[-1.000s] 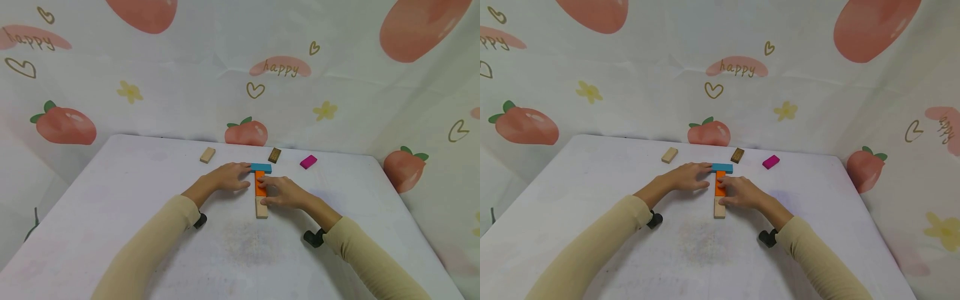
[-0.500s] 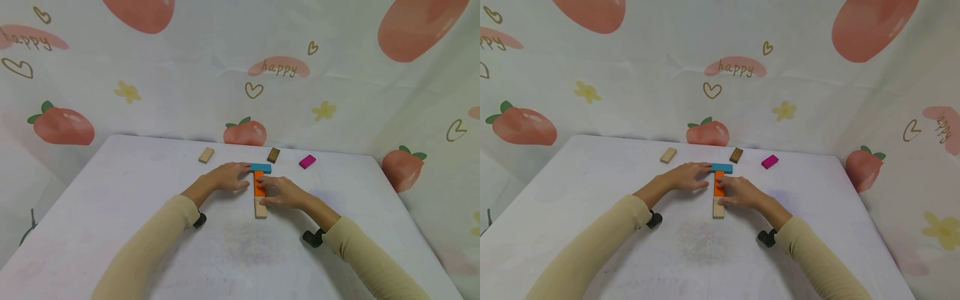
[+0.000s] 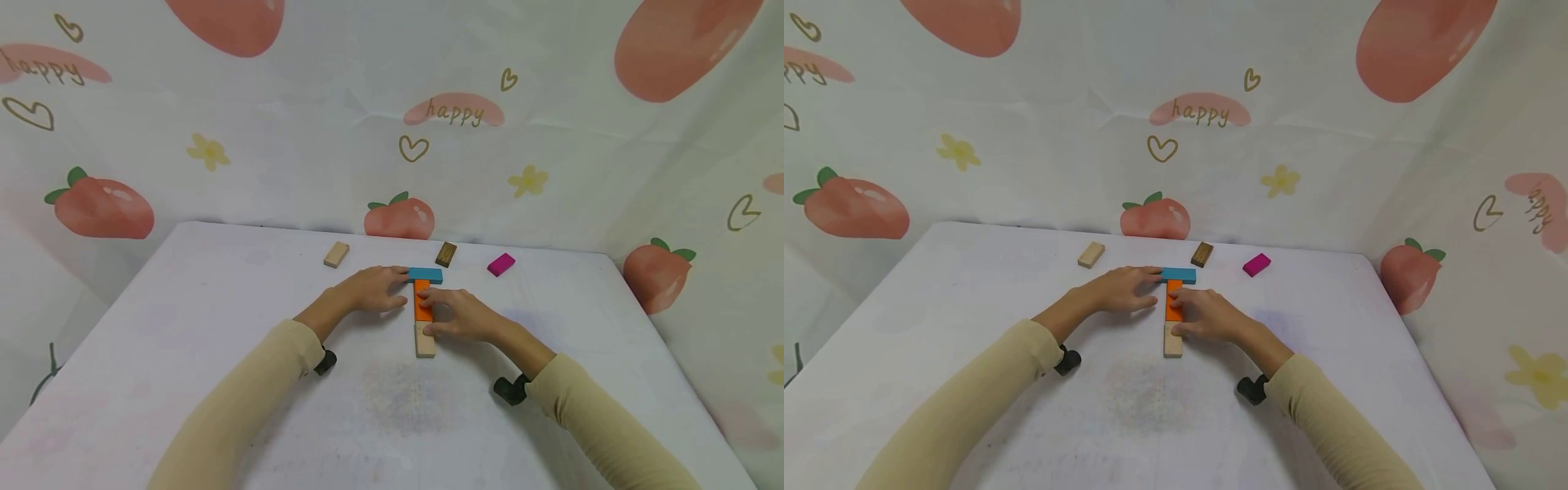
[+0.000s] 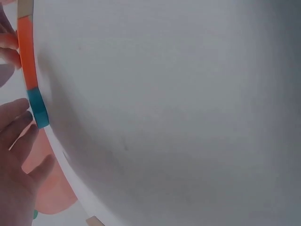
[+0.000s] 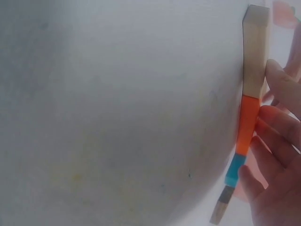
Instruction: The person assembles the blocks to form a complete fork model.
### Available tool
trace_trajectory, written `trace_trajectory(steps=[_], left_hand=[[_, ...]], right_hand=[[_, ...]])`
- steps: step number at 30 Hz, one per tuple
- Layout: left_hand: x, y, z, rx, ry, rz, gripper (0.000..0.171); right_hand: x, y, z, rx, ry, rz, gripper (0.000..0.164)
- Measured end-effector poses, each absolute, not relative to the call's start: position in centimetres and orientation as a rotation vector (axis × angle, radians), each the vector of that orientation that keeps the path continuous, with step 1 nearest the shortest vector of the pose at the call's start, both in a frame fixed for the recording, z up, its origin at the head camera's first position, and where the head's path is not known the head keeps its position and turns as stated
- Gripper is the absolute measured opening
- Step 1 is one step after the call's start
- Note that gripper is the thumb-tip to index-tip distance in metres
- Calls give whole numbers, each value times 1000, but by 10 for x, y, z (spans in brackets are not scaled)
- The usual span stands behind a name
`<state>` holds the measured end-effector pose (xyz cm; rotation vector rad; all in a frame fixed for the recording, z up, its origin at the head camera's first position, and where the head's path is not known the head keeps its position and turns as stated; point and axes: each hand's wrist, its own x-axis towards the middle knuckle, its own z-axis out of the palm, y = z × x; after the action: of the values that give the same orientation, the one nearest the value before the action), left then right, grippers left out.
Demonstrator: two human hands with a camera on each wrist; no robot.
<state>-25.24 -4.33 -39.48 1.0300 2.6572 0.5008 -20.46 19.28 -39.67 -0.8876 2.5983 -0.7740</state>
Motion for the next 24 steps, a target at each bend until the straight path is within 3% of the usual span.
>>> trace_trajectory(steps=[6, 24], left_hand=[[-255, -59, -394, 992, 2774, 526, 55], [-271, -157, -388, 539, 2903, 549, 51]], right_hand=[[-204, 192, -397, -876, 2595, -774, 52], [-205, 193, -397, -894, 2605, -754, 50]])
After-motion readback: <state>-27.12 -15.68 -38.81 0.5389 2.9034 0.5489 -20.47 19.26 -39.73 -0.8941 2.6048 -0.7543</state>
